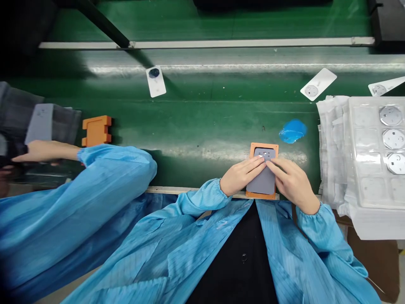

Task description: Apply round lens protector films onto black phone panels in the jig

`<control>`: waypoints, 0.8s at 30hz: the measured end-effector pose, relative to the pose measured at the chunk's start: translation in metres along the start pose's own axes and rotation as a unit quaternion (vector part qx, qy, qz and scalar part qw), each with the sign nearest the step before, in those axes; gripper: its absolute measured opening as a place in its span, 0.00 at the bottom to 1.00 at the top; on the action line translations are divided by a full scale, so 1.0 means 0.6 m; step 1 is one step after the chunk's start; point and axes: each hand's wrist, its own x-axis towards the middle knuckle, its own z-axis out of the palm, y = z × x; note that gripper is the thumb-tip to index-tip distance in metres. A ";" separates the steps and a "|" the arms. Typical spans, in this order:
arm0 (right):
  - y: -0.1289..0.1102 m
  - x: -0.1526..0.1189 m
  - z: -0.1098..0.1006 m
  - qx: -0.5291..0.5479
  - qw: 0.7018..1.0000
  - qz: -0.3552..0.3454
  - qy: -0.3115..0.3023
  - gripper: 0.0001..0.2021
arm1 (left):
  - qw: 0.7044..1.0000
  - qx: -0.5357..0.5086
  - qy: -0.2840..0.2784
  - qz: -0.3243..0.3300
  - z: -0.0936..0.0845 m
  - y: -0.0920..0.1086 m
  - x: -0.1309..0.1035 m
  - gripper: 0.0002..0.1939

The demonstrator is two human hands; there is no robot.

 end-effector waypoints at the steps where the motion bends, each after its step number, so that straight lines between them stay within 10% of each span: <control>1: 0.001 -0.007 0.010 -0.012 1.000 0.000 -0.003 0.22 | 1.000 0.023 -0.006 0.008 0.007 0.000 0.000 0.19; 24: 0.020 -0.003 0.077 -0.122 0.985 0.032 -0.113 0.28 | 0.989 0.109 -0.082 -0.058 0.034 -0.013 0.006 0.15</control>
